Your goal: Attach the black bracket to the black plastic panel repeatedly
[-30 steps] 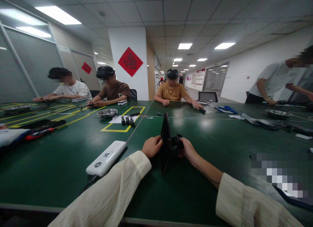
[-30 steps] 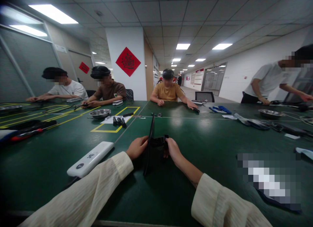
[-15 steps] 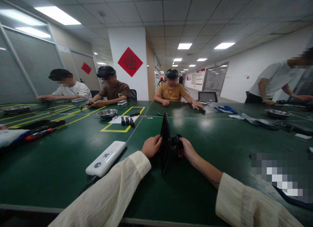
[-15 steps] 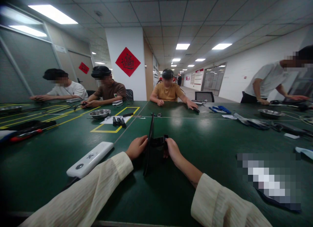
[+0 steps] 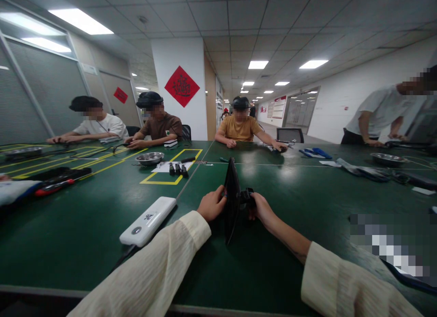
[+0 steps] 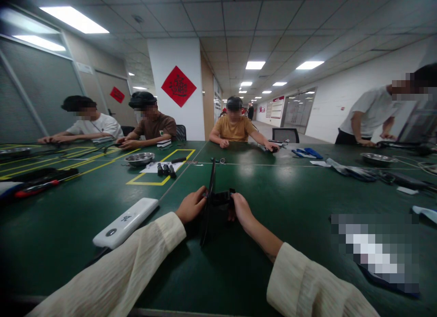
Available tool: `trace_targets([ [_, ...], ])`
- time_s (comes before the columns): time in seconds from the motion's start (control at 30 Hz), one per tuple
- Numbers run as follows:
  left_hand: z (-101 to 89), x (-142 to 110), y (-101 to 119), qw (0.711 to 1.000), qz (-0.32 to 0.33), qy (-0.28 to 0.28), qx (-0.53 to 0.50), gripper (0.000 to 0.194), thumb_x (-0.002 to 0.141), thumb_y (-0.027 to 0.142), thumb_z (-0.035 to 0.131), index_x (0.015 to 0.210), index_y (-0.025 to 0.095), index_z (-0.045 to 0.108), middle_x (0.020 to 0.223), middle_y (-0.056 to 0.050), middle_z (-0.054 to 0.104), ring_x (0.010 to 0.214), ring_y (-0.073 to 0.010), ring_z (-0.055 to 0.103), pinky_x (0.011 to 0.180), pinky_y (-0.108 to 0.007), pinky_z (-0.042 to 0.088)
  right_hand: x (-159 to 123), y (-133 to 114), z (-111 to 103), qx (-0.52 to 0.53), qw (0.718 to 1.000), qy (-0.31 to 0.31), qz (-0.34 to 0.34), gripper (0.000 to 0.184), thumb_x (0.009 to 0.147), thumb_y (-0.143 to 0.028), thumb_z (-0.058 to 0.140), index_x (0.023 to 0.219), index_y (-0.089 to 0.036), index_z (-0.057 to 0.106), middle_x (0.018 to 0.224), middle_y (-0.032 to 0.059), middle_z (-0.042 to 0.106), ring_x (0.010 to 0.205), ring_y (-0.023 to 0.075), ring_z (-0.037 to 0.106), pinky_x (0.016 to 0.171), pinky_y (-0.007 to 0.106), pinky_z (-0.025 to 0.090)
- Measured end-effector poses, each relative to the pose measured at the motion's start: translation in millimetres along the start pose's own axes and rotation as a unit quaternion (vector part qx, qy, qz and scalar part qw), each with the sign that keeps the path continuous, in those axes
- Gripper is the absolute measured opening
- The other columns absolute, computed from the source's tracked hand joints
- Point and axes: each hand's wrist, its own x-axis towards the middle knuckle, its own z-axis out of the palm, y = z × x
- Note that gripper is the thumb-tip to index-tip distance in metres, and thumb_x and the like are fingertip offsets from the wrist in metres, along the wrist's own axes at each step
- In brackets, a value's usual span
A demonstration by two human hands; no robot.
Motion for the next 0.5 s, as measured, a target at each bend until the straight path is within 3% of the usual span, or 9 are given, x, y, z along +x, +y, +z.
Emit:
trace_targets([
  [0.3, 0.3, 0.2, 0.2, 0.998, 0.000, 0.003, 0.055, 0.028, 0.089, 0.036, 0.028, 0.101, 0.021, 0.049, 0.085, -0.005, 0.065, 0.081, -0.0199, 0.061, 0.066, -0.026, 0.038, 2.9, 4.5, -1.7, 0.008, 1.000, -0.009, -0.001, 0.021, 0.081, -0.039, 0.036, 0.082, -0.019, 0.043, 0.044, -0.0066, 0.049, 0.032, 0.0111, 0.048, 0.030, 0.020, 0.031],
  [0.5, -2.8, 0.1, 3.4, 0.995, 0.012, 0.004, 0.094, 0.037, 0.092, 0.038, 0.021, 0.091, 0.021, 0.054, 0.079, -0.006, 0.065, 0.075, -0.0193, 0.062, 0.060, -0.025, 0.035, 2.2, 2.1, 0.2, 0.000, 1.000, -0.003, -0.003, 0.020, 0.081, -0.037, 0.035, 0.081, -0.019, 0.043, 0.042, -0.0065, 0.049, 0.031, 0.0114, 0.048, 0.029, 0.019, 0.030],
])
